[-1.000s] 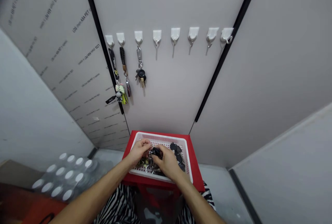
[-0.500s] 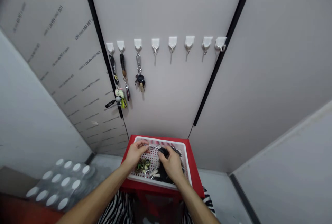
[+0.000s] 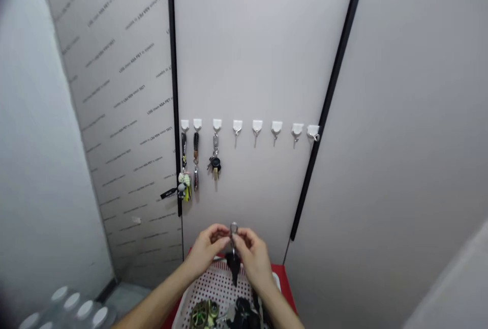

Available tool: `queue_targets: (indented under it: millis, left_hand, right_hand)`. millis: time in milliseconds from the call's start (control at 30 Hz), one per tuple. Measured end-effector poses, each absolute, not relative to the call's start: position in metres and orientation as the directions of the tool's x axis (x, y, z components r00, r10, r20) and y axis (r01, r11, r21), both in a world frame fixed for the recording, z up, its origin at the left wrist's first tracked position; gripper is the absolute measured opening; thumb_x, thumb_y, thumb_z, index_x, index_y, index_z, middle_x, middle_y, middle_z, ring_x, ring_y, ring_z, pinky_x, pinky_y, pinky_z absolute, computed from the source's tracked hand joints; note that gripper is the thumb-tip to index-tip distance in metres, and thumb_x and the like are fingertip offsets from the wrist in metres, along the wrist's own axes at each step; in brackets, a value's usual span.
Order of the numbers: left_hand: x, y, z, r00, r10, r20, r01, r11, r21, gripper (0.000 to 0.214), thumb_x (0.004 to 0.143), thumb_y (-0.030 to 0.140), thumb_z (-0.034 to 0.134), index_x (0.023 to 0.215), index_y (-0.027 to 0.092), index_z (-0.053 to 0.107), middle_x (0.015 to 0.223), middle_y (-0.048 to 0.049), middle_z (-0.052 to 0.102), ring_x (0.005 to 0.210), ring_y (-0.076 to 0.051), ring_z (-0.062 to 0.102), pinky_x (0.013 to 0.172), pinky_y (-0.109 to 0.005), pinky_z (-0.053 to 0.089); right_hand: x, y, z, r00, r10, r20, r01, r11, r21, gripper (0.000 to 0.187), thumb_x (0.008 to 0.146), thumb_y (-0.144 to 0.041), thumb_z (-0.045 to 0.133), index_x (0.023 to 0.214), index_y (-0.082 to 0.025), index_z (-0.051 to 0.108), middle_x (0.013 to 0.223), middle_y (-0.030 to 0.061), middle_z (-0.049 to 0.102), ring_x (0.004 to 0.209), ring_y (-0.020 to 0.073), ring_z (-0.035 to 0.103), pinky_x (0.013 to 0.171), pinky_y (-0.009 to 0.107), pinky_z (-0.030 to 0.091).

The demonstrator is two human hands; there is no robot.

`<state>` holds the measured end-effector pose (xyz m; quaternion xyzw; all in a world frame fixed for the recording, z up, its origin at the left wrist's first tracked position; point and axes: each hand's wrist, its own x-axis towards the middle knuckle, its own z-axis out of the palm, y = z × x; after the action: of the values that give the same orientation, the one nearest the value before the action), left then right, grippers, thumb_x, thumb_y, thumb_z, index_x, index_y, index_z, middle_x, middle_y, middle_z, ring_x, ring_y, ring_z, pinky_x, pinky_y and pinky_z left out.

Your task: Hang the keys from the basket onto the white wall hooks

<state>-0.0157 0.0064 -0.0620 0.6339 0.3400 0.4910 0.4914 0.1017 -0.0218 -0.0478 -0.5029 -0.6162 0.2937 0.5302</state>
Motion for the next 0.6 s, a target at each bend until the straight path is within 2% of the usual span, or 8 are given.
queue_targets:
  millis: [100,233,333,433,600]
  left_hand:
    - [-0.005,0.020,-0.031,0.279,0.885,0.373,-0.094,-0.362,0.927,0.011,0.060,0.016,0.048,0.070,0.014,0.051,0.068,-0.0011,0.056,0.064,-0.009,0.049,0.061,-0.020,0.039]
    - [0.010,0.047,0.029,0.099,0.866,0.489,-0.075,-0.484,0.872,0.011,0.059,0.011,0.047,0.069,0.013,0.050,0.065,-0.0010,0.055,0.060,-0.008,0.049,0.060,-0.019,0.039]
    - [0.016,0.068,0.066,0.005,0.811,0.584,-0.039,-0.584,0.811,0.011,0.059,0.012,0.048,0.069,0.013,0.049,0.064,-0.0008,0.054,0.058,-0.007,0.048,0.058,-0.019,0.039]
    - [0.017,0.083,0.085,-0.043,0.773,0.633,0.023,-0.633,0.774,0.011,0.059,0.014,0.049,0.070,0.013,0.050,0.064,-0.0006,0.055,0.058,-0.007,0.049,0.058,-0.019,0.039]
    - [0.015,0.091,0.083,-0.048,0.805,0.592,0.175,-0.577,0.798,0.010,0.060,0.013,0.047,0.069,0.013,0.051,0.064,-0.0016,0.057,0.057,-0.008,0.051,0.058,-0.020,0.040]
  right_hand:
    - [0.102,0.004,-0.001,0.149,0.885,0.441,0.287,0.388,-0.876,0.017,0.061,-0.031,0.046,0.063,-0.015,0.051,0.052,-0.0014,0.050,0.048,0.0092,0.044,0.048,0.021,0.037]
    - [0.098,0.042,0.063,0.258,0.785,0.563,0.262,0.505,-0.823,0.018,0.057,-0.030,0.049,0.062,-0.014,0.051,0.051,-0.0019,0.049,0.046,0.0078,0.042,0.047,0.020,0.035]
    - [0.094,0.067,0.099,0.302,0.737,0.604,0.221,0.562,-0.797,0.021,0.055,-0.031,0.049,0.064,-0.013,0.052,0.052,-0.0016,0.051,0.045,0.0072,0.043,0.046,0.020,0.036]
    - [0.092,0.083,0.118,0.338,0.732,0.592,0.252,0.535,-0.806,0.021,0.055,-0.031,0.049,0.064,-0.012,0.053,0.053,-0.0009,0.053,0.045,0.0074,0.046,0.045,0.019,0.036]
    - [0.090,0.099,0.116,0.386,0.742,0.548,0.357,0.427,-0.831,0.018,0.055,-0.028,0.048,0.059,-0.012,0.055,0.053,0.0016,0.057,0.044,0.0089,0.048,0.043,0.020,0.037]
